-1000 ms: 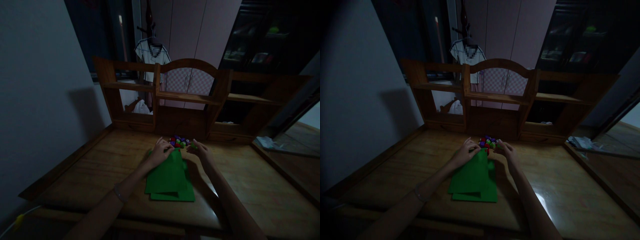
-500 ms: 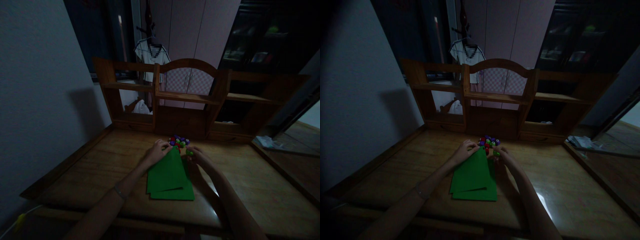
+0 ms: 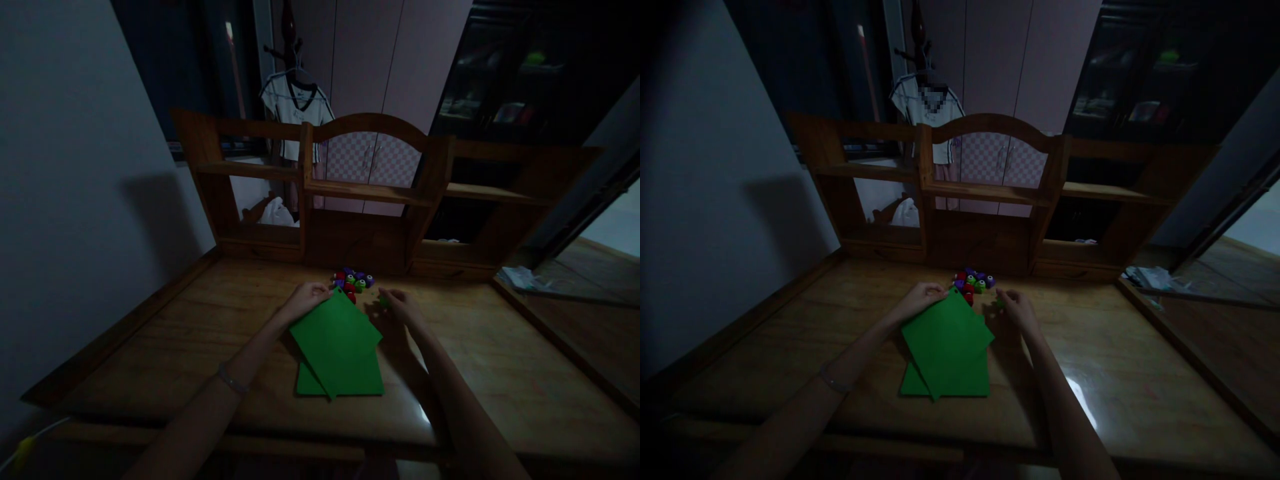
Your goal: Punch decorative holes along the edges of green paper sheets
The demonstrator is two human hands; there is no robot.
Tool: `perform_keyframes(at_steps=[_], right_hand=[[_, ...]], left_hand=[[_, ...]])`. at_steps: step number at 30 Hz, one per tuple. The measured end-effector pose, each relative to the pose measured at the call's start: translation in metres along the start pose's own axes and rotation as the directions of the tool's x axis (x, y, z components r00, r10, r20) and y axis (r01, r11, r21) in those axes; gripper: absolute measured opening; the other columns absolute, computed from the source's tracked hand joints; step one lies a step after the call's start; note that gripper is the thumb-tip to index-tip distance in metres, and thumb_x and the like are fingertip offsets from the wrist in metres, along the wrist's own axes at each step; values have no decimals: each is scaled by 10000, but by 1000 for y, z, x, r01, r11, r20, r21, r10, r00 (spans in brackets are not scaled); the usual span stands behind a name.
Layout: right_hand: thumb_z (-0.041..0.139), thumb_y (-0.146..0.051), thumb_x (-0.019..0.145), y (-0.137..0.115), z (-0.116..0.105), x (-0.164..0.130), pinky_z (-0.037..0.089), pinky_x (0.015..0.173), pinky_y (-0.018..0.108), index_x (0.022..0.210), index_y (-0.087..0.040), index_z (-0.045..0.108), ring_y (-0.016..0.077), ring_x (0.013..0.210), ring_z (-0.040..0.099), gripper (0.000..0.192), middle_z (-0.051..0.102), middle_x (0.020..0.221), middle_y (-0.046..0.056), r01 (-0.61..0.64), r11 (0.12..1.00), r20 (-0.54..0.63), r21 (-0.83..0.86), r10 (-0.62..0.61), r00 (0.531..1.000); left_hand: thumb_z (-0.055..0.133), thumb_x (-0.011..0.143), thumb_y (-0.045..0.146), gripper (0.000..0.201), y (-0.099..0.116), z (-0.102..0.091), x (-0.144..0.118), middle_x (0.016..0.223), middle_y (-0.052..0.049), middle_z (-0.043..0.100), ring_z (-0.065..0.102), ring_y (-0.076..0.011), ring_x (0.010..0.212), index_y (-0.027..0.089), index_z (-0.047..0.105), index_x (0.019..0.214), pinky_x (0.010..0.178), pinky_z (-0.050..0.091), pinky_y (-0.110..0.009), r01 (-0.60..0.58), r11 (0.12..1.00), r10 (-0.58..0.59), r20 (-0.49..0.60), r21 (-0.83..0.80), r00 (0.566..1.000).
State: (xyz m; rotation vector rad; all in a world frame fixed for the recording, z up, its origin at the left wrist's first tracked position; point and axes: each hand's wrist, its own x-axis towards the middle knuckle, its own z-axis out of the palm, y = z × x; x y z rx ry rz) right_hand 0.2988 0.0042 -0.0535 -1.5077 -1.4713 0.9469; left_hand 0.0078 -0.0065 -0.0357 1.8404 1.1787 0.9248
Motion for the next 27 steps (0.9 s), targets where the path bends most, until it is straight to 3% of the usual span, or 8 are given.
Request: perform_keyframes(at_steps=[3, 12, 18, 24, 27], right_hand=[[533, -584, 755, 0, -2, -1, 385, 408, 214, 756, -134, 649, 151, 475, 563, 464, 641, 637, 57, 74, 993, -58, -87, -79, 995], [540, -511, 766, -11, -5, -9, 434, 508, 237, 792, -147, 669, 191, 614, 617, 387, 672, 726, 71, 197, 968, -81, -153, -211, 974], [597, -521, 734, -22, 1, -16, 429, 548, 241, 822, -174, 670, 189, 669, 613, 366, 673, 790, 58, 304, 920, -1, -248, -314, 949], [634, -383, 727, -14, 5, -15, 435, 592, 254, 915, -200, 639, 181, 701, 597, 262, 645, 818, 37, 315, 882, -23, -351, -345, 938], [611, -361, 744, -11, 3, -15, 442, 626, 272, 885, -198, 639, 181, 718, 583, 217, 617, 857, 46, 326, 849, -53, -415, -381, 923]], left_hand=[[537, 756, 516, 424, 1, 1, -1, 788, -27, 653, 579, -169, 727, 123, 662, 853, 629, 385, -223, -6, 1000, 7, 43, -30, 999], [538, 762, 502, 405, 9, 4, -3, 767, -31, 636, 562, -160, 707, 119, 655, 823, 625, 377, -223, -29, 998, 31, 49, -59, 998], [538, 762, 507, 410, 9, 4, -4, 753, -23, 626, 553, -151, 682, 118, 650, 828, 602, 364, -214, -30, 996, 34, 51, -81, 998], [538, 761, 523, 416, 8, 4, -3, 744, -10, 607, 540, -137, 687, 124, 648, 794, 606, 356, -207, -27, 995, 34, 77, -91, 996], [564, 739, 527, 419, 9, 4, -4, 735, -11, 609, 543, -136, 684, 123, 653, 798, 591, 356, -205, 11, 996, 4, 162, -91, 987]])
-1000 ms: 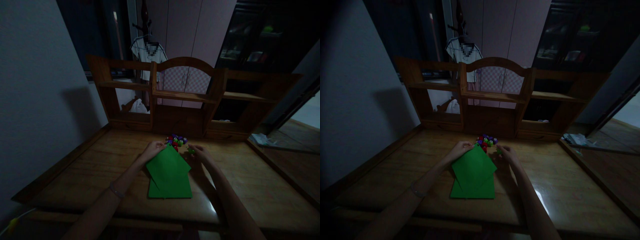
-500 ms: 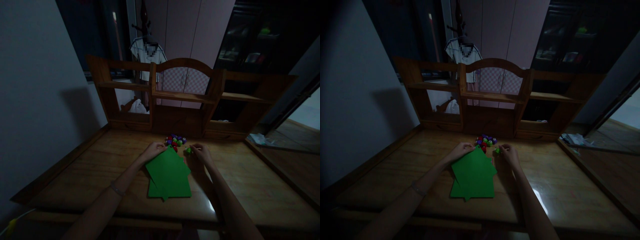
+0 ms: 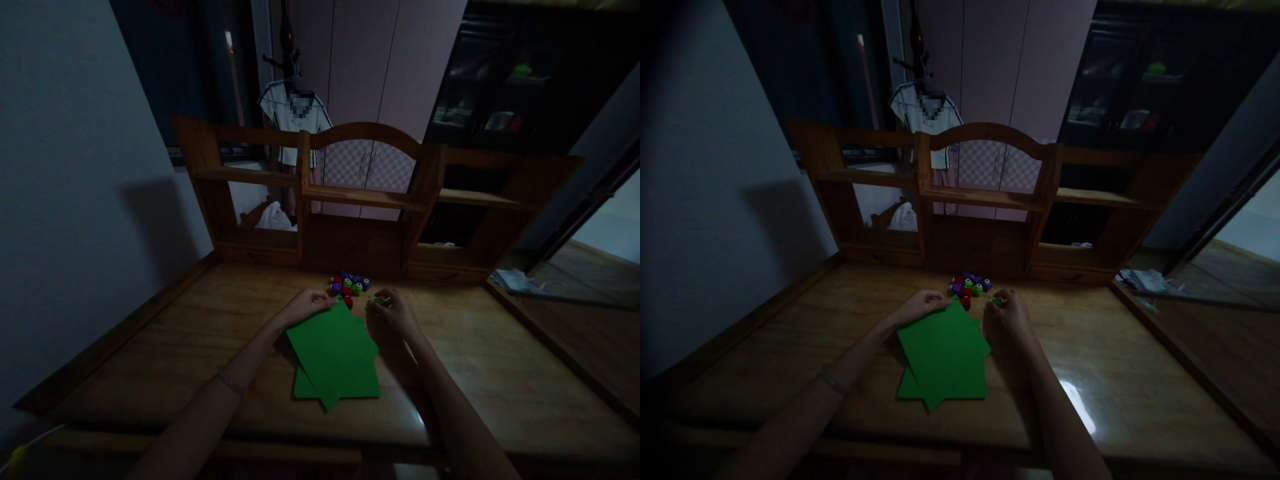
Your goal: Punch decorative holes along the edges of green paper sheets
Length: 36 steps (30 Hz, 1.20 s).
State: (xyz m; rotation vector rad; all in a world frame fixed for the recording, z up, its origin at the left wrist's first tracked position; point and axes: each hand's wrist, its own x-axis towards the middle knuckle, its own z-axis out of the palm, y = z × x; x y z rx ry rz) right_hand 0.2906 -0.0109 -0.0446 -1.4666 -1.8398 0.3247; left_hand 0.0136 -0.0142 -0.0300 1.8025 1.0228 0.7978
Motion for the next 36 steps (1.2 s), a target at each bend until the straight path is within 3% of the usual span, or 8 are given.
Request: perform_keyframes(at_steps=[3, 6, 10, 15, 23, 30, 33, 36], right_hand=[[587, -369, 771, -8, -2, -3, 451, 682, 300, 953, -196, 627, 201, 801, 569, 254, 576, 960, 71, 61, 997, -81, -42, -64, 995], [563, -345, 813, -26, -3, -6, 431, 805, 351, 1041, -207, 600, 240, 963, 523, 269, 555, 1038, 90, 207, 977, -146, -56, -213, 966], [568, -245, 824, -46, 6, -8, 394, 882, 407, 1110, -250, 581, 256, 1030, 490, 287, 575, 1082, 72, 399, 917, 11, -12, -399, 917], [527, -169, 848, -50, 23, -11, 379, 911, 390, 1183, -285, 544, 222, 1052, 485, 355, 573, 1128, 43, 487, 872, 141, 42, -488, 862], [565, -182, 835, -44, 26, -11, 409, 861, 376, 1184, -261, 539, 230, 1007, 496, 359, 546, 1067, 68, 442, 897, 149, 8, -438, 886], [583, -195, 822, -37, 29, -7, 400, 873, 401, 1110, -238, 569, 246, 1028, 486, 292, 557, 1052, 79, 424, 905, 144, 30, -424, 894], [584, -271, 823, -38, 23, -6, 424, 832, 389, 1063, -219, 579, 242, 984, 510, 246, 563, 1029, 79, 328, 936, 75, 124, -339, 938], [551, -367, 842, -46, 8, -5, 453, 753, 337, 1089, -213, 559, 213, 896, 550, 291, 578, 1037, 73, 180, 922, 29, 341, -202, 979]], left_hand=[[634, 675, 519, 430, 0, 1, -3, 743, -19, 622, 555, -144, 673, 118, 649, 830, 563, 363, -207, 64, 997, -61, 93, -30, 994], [657, 662, 496, 409, 2, 0, -5, 750, -18, 626, 559, -146, 678, 115, 645, 810, 570, 371, -211, 56, 997, -48, 128, -57, 991], [657, 672, 470, 378, 5, -5, -6, 790, -22, 634, 566, -152, 722, 124, 650, 825, 616, 395, -221, 48, 995, -30, 193, -88, 981], [661, 674, 408, 380, 8, -9, -9, 893, -47, 649, 584, -166, 778, 133, 654, 937, 680, 427, -237, 111, 973, -62, 235, -200, 970], [616, 693, 351, 391, 10, -9, -10, 944, -59, 646, 591, -153, 748, 150, 632, 1028, 660, 439, -229, 206, 943, -140, 251, -262, 958], [571, 719, 323, 357, 7, -8, -8, 946, -55, 645, 585, -150, 751, 159, 639, 1028, 653, 433, -221, 159, 961, -105, 233, -225, 967], [559, 722, 326, 342, 7, -8, -7, 907, -47, 651, 582, -146, 718, 153, 646, 1005, 637, 431, -222, 153, 967, -104, 231, -205, 967], [558, 718, 334, 342, 8, -8, -8, 871, -41, 651, 579, -144, 692, 149, 648, 991, 625, 432, -221, 155, 967, -110, 218, -203, 970]])
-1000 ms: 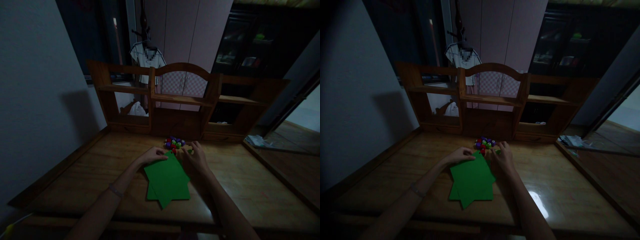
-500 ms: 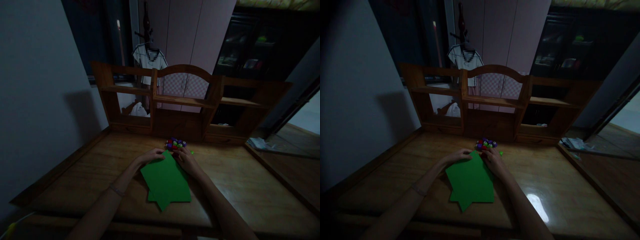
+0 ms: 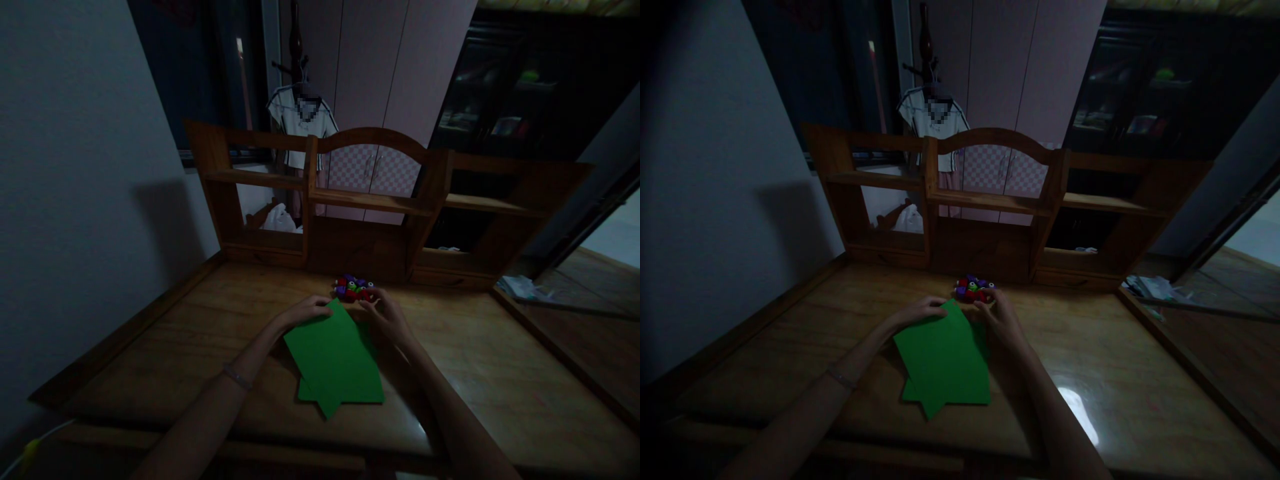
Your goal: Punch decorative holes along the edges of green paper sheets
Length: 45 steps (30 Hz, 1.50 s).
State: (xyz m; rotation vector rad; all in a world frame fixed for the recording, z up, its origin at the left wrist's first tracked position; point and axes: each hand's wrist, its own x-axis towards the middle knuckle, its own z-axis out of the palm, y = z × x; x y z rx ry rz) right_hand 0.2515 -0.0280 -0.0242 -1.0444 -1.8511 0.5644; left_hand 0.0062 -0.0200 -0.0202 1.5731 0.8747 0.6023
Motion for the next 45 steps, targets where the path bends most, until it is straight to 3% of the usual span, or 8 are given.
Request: perform_keyframes(at_steps=[6, 15, 18, 22, 30, 38, 41, 45], right_hand=[[552, -454, 824, -27, -17, 1, 450, 583, 239, 1132, -225, 521, 175, 786, 580, 385, 598, 1036, 62, -187, 911, 40, 367, 185, 982], [623, -443, 773, -33, -1, 0, 497, 768, 328, 1182, -285, 453, 193, 854, 617, 470, 612, 1016, 45, -207, 780, 44, 591, 225, 973], [617, -411, 790, -26, -1, 1, 494, 779, 313, 1104, -267, 523, 170, 817, 616, 358, 612, 1004, 40, -234, 707, 69, 668, 255, 965], [606, -428, 787, -13, -4, 3, 497, 746, 303, 1017, -230, 583, 172, 808, 612, 304, 603, 1069, 66, -290, 672, 69, 681, 335, 940], [688, -451, 689, -19, -7, 2, 468, 583, 264, 1128, -232, 578, 226, 850, 618, 503, 645, 1021, 77, -322, 803, 22, 501, 360, 933], [665, -436, 732, -26, -3, 2, 461, 626, 268, 1158, -217, 577, 136, 647, 561, 487, 625, 883, 32, -202, 872, 68, 445, 192, 979], [612, -464, 779, -22, 0, 2, 409, 550, 241, 1112, -192, 611, 110, 577, 484, 429, 580, 777, 19, -230, 842, 104, 488, 206, 973], [505, -529, 837, -19, 1, 2, 280, 452, 228, 1011, -138, 654, 92, 511, 385, 452, 496, 653, 17, -358, 686, 243, 634, 263, 934]], left_hand=[[568, 705, 334, 347, -1, 2, -1, 867, -45, 652, 580, -142, 675, 143, 645, 986, 620, 434, -229, -3, 999, 2, -4, -52, 1000], [560, 708, 307, 338, -5, 2, 2, 854, -38, 644, 572, -137, 671, 138, 642, 989, 618, 424, -227, -45, 998, 44, -24, -47, 999], [562, 712, 326, 350, -5, 2, 2, 853, -39, 642, 570, -142, 679, 133, 638, 994, 613, 422, -225, -44, 999, 44, -51, -8, 998], [565, 736, 341, 340, -4, 1, 2, 882, -37, 641, 575, -153, 725, 131, 636, 994, 637, 422, -227, -106, 993, 111, -81, 60, 990], [581, 763, 401, 336, -3, 4, 4, 905, -46, 659, 589, -191, 815, 132, 662, 947, 692, 427, -246, -214, 935, 265, -155, 284, 952], [588, 775, 399, 348, -4, 7, 6, 961, -72, 674, 597, -200, 856, 130, 668, 981, 755, 431, -269, -243, 923, 307, -191, 297, 932], [570, 792, 405, 341, -2, 9, 6, 927, -62, 674, 596, -185, 819, 128, 665, 967, 719, 430, -254, -238, 939, 290, -197, 250, 937], [535, 813, 421, 344, 1, 10, 5, 844, -40, 662, 572, -153, 734, 121, 672, 908, 670, 410, -232, -231, 940, 284, -199, 251, 938]])
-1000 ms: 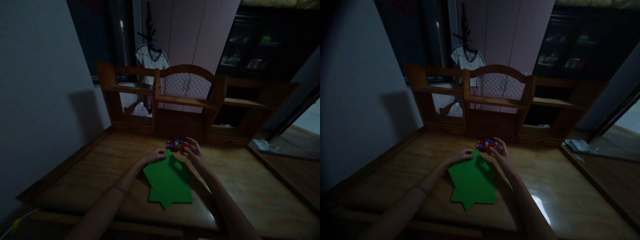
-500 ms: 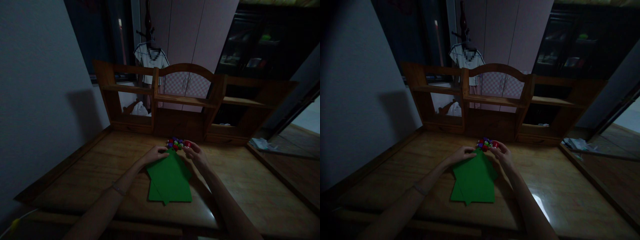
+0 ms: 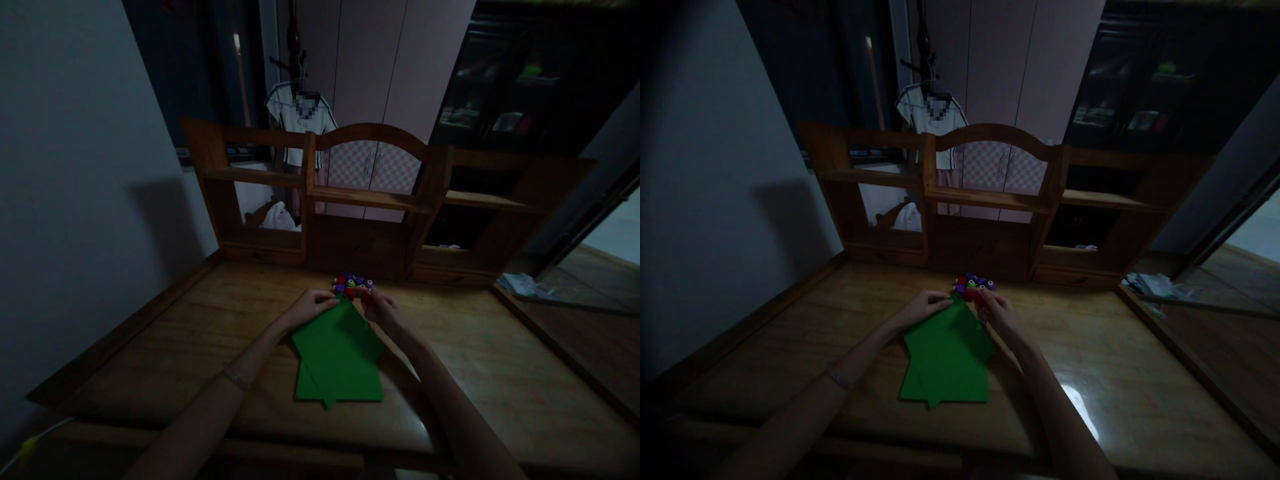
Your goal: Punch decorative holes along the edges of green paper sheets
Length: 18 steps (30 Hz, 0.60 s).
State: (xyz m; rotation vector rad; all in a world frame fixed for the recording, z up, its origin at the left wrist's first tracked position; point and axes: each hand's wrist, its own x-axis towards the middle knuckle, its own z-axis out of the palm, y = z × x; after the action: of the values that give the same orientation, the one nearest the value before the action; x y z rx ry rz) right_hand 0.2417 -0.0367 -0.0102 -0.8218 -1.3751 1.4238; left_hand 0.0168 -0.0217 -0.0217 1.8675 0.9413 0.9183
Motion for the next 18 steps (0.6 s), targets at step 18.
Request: perform_keyframes(at_steps=[18], right_hand=[[664, -505, 720, 8, -17, 1, 298, 477, 239, 800, -146, 656, 103, 506, 404, 368, 492, 569, -9, -97, 978, -62, -186, 87, 994]], left_hand=[[560, 749, 528, 450, 12, 2, -6, 689, -9, 595, 495, -119, 616, 99, 680, 815, 546, 329, -201, 87, 996, -85, 106, -11, 991]])
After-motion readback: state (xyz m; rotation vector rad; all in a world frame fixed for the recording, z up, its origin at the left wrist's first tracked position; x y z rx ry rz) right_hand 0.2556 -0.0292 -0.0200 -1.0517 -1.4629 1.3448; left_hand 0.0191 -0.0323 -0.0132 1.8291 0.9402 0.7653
